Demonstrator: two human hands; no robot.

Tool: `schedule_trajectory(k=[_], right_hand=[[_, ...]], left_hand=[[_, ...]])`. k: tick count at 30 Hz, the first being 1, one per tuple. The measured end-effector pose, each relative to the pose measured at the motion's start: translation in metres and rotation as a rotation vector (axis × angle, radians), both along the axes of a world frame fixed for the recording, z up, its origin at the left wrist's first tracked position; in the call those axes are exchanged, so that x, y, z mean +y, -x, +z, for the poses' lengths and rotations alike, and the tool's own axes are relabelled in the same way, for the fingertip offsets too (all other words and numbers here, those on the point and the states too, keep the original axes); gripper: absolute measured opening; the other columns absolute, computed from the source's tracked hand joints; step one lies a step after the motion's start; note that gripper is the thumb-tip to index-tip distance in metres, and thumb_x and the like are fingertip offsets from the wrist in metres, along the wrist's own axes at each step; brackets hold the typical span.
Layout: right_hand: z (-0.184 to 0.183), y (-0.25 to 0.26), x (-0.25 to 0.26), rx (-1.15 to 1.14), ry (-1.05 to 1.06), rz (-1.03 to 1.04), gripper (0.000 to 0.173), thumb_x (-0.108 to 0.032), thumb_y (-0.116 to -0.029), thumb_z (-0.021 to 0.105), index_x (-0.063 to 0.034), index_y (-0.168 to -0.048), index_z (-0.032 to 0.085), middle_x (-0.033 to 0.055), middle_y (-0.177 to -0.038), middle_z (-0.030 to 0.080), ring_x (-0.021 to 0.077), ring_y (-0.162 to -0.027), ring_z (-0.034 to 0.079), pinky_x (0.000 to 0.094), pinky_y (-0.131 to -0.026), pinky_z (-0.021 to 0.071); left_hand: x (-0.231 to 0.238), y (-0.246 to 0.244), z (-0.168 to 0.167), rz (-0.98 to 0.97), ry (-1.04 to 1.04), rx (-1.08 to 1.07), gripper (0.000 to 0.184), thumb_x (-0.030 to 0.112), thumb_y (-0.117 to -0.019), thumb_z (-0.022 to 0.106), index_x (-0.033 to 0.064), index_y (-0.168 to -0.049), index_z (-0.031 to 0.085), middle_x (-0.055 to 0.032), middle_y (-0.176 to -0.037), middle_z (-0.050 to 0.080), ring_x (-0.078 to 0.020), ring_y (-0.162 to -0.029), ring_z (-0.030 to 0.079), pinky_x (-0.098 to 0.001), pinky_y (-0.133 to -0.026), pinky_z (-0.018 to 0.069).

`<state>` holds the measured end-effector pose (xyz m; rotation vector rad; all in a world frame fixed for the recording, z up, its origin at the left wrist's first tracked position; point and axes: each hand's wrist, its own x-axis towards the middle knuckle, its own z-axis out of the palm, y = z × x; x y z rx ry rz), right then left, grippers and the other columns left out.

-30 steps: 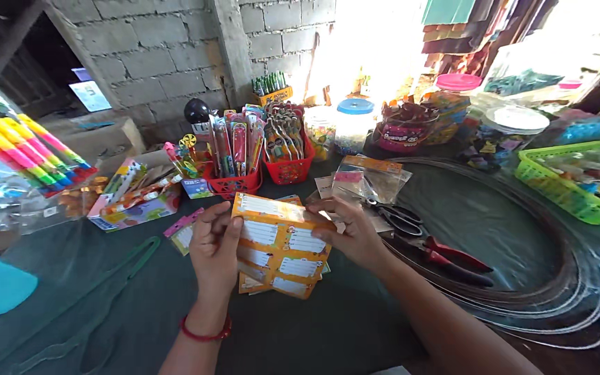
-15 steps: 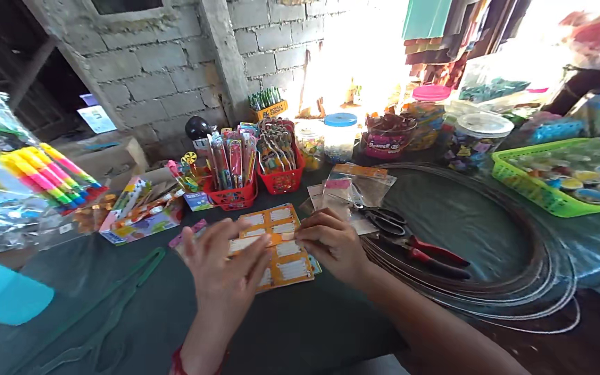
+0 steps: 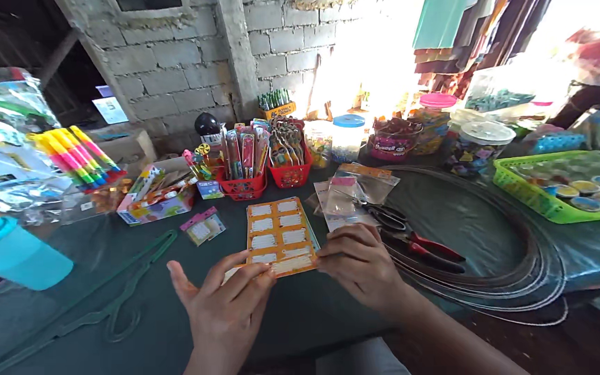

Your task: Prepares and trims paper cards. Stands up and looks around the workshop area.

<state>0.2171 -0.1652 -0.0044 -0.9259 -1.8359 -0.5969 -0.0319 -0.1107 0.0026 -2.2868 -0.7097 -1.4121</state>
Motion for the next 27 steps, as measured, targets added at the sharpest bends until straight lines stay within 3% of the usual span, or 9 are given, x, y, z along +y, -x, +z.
schedule_trajectory(k=[5,9,11,13,19,23,27], right_hand=[[-0.007,-0.01,-0.011,0.046,0.045,-0.012,0.023,-0.032,-0.1067,0.051,-0.019,-0.096,0.067,-0.0036,-0.101,0.07,0.0138,-0.11,0.06,0.0323,-0.102,0.0392],[-0.011,0.021,-0.016,0.055,0.09,0.013,0.033,-0.047,-0.1039,0.052,-0.0184,-0.115,0.063,0.0,-0.113,0.067,0.015,-0.114,0.06,0.0333,-0.103,0.0441],[-0.012,0.029,-0.012,0.042,0.056,0.022,0.021,-0.034,-0.1048,0.055,-0.0187,-0.102,0.068,-0.0025,-0.1,0.07,0.014,-0.106,0.062,0.0348,-0.101,0.0415],[-0.009,0.025,-0.01,0.038,0.042,0.012,0.02,-0.03,-0.1055,0.054,-0.0202,-0.095,0.069,-0.005,-0.092,0.07,0.0121,-0.1,0.063,0.0344,-0.1,0.0404],[-0.006,0.003,-0.015,0.051,0.081,-0.007,0.026,-0.034,-0.107,0.05,-0.0198,-0.096,0.069,-0.0048,-0.092,0.069,0.011,-0.101,0.061,0.0331,-0.101,0.0385],[-0.012,-0.006,-0.015,0.098,0.109,-0.006,0.024,-0.033,-0.1065,0.051,-0.0197,-0.096,0.068,-0.005,-0.093,0.069,0.009,-0.098,0.062,0.0308,-0.099,0.0406],[-0.018,-0.012,-0.015,0.266,0.178,0.007,0.019,-0.029,-0.1037,0.056,-0.015,-0.097,0.068,-0.0011,-0.093,0.068,0.0063,-0.095,0.064,0.0242,-0.095,0.0463]], left_hand=[[0.001,0.014,-0.008,0.02,0.04,-0.031,0.024,0.039,-0.1017,0.059,0.0279,-0.09,0.077,0.0113,-0.097,0.075,-0.0089,-0.118,0.062,-0.0662,-0.113,0.0082],[-0.008,0.006,-0.011,-0.024,0.063,-0.023,0.023,0.038,-0.1024,0.059,0.029,-0.091,0.077,0.0127,-0.099,0.075,-0.0076,-0.121,0.061,-0.067,-0.114,0.006],[-0.012,0.004,-0.01,-0.044,0.069,-0.009,0.023,0.039,-0.1027,0.058,0.0302,-0.092,0.077,0.0136,-0.099,0.074,-0.0077,-0.122,0.06,-0.0682,-0.114,0.0054],[-0.011,0.01,-0.007,-0.055,0.092,-0.001,0.024,0.041,-0.1029,0.057,0.0311,-0.093,0.077,0.0141,-0.099,0.074,-0.0067,-0.123,0.059,-0.068,-0.115,0.0046],[0.0,0.035,-0.004,-0.07,0.169,0.021,0.028,0.044,-0.1028,0.056,0.0283,-0.091,0.077,0.0126,-0.097,0.075,-0.0055,-0.12,0.061,-0.0667,-0.116,0.0044],[0.005,0.045,-0.002,-0.046,0.197,-0.014,0.028,0.045,-0.1031,0.056,0.0275,-0.094,0.076,0.0121,-0.099,0.074,-0.0025,-0.122,0.059,-0.0601,-0.119,0.0029],[-0.009,0.055,0.007,-0.021,0.19,-0.061,0.023,0.037,-0.1043,0.058,0.0202,-0.098,0.072,0.0065,-0.101,0.073,-0.0018,-0.121,0.058,-0.0488,-0.122,0.0072]])
